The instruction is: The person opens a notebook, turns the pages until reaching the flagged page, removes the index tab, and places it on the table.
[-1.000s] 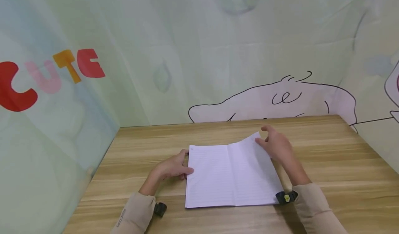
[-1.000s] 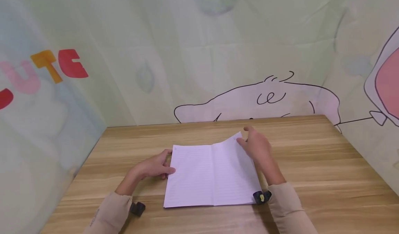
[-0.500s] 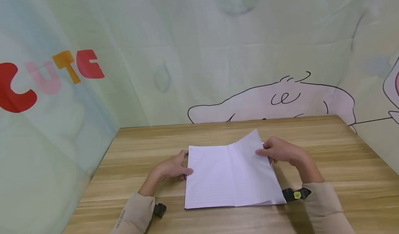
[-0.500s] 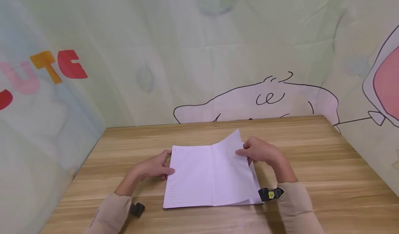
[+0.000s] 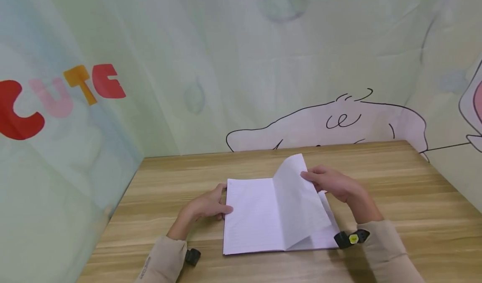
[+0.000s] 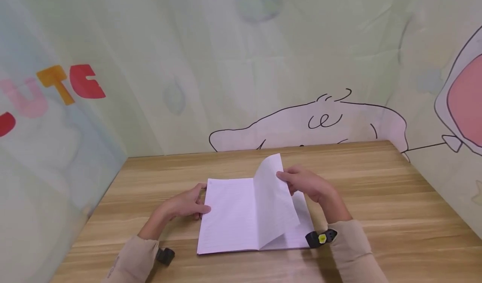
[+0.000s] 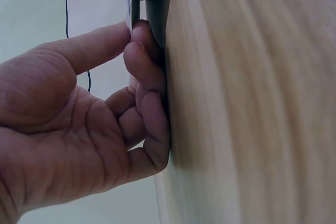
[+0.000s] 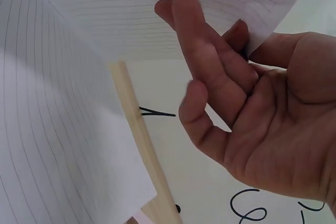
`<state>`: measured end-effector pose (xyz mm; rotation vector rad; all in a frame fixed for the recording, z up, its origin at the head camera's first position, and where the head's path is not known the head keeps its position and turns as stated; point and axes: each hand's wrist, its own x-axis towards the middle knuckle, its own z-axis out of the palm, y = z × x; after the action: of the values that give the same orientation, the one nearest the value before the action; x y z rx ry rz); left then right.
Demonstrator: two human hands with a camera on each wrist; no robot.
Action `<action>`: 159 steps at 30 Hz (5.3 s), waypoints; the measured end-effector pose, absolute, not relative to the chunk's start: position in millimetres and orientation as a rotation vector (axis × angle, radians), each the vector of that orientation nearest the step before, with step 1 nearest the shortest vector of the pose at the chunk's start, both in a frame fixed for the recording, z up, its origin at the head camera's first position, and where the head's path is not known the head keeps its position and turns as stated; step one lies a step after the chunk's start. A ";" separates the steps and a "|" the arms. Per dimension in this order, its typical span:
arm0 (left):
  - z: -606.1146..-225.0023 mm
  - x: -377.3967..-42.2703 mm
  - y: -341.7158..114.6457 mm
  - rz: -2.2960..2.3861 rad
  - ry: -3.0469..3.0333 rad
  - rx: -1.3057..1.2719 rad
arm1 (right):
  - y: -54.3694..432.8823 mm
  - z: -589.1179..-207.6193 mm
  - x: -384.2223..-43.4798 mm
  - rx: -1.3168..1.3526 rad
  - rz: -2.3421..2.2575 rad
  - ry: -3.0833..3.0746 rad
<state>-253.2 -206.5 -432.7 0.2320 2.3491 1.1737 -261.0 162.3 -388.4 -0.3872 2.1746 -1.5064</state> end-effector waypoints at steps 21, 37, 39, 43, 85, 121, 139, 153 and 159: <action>-432.2 -251.2 -207.9 1.203 2.334 0.267 | 114.0 -415.6 -253.5 -0.357 -1.622 2.128; -430.5 -249.4 -205.2 1.198 2.345 0.244 | 79.1 -433.4 -240.4 -0.434 -1.341 2.333; -430.9 -249.4 -204.8 1.188 2.352 0.243 | 76.8 -433.8 -239.3 -0.456 -1.300 2.374; -431.1 -250.0 -203.7 1.171 2.363 0.242 | 73.6 -436.1 -239.2 -0.591 -1.213 2.458; -432.7 -249.5 -205.3 1.159 2.372 0.250 | 79.6 -421.6 -233.0 -1.105 -0.793 2.350; -432.7 -250.0 -206.3 1.130 2.380 0.259 | 176.9 -432.8 -267.1 -0.248 -0.849 2.717; -430.2 -247.9 -205.8 1.134 2.383 0.247 | 179.6 -428.6 -270.2 -0.224 -0.816 2.799; -429.2 -247.6 -205.4 1.130 2.383 0.246 | 184.7 -416.7 -269.8 -0.224 -0.965 2.802; -429.8 -247.4 -204.8 1.127 2.388 0.238 | 189.8 -411.7 -265.4 -0.277 -1.049 2.638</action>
<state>-247.4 -204.8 -429.8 0.2379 2.3879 1.1267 -265.4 189.8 -411.7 -0.2774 2.6379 -1.0492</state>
